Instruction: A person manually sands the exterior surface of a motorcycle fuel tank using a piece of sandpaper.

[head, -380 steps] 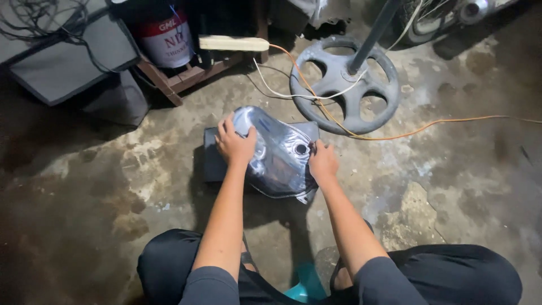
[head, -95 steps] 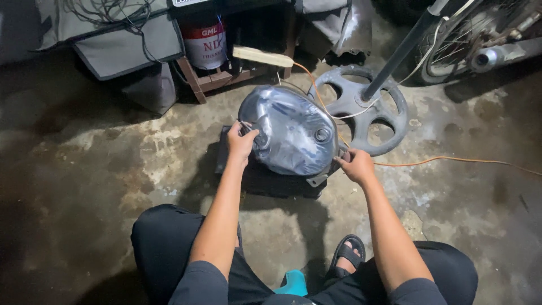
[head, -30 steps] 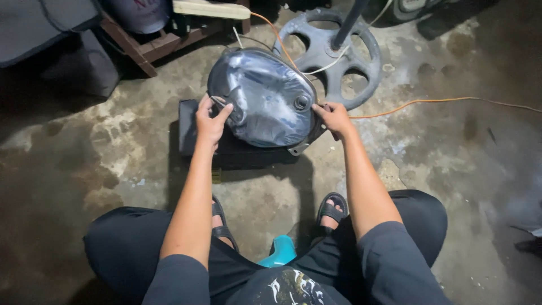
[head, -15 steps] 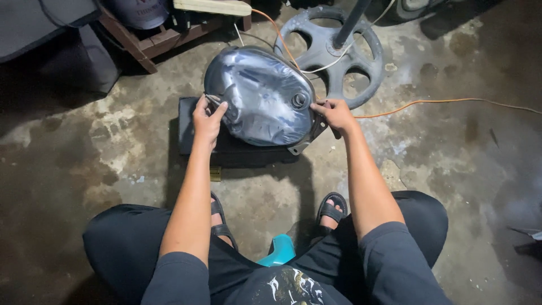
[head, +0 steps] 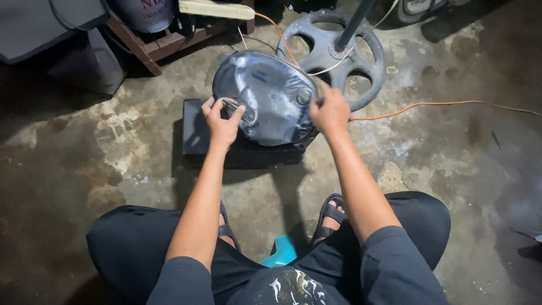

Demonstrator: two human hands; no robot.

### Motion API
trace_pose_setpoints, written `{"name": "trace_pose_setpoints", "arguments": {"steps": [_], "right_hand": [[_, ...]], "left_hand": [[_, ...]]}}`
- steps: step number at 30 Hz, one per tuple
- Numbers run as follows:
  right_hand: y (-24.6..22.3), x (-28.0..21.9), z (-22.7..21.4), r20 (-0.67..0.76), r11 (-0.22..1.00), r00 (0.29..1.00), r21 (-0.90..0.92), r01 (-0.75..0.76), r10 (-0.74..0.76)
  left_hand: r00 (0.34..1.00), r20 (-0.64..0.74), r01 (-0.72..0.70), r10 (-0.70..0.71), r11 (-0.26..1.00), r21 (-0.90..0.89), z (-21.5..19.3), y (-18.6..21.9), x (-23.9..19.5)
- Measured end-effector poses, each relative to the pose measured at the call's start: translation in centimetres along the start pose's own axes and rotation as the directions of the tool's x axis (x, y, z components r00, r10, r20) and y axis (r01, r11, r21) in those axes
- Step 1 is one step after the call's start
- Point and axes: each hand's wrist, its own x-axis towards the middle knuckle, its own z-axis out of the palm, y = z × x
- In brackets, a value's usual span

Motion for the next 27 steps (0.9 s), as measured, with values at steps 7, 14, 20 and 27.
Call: {"name": "trace_pose_setpoints", "arguments": {"steps": [7,14,20,27], "right_hand": [[-5.0,-0.8,0.0,0.610,0.985,0.791,-0.159,0.073,0.040],[-2.7,0.1,3.5,0.573,0.975,0.818,-0.205,0.082,0.052],[-1.4,-0.2,3.2,0.515,0.968,0.857,-0.225,0.110,0.022],[-3.9,-0.4,-0.2,0.553,0.975,0.832,-0.205,0.089,0.040]], "left_hand": [[0.998,0.045,-0.052,0.052,0.999,-0.010,-1.0,2.2,-1.5],[0.994,0.084,-0.064,0.068,0.997,-0.047,-1.8,3.6,-2.3],[0.992,0.094,-0.077,0.082,0.995,-0.065,-2.1,4.1,-2.4],[0.991,0.101,-0.081,0.087,0.995,-0.061,-2.0,3.8,-2.3]]}}
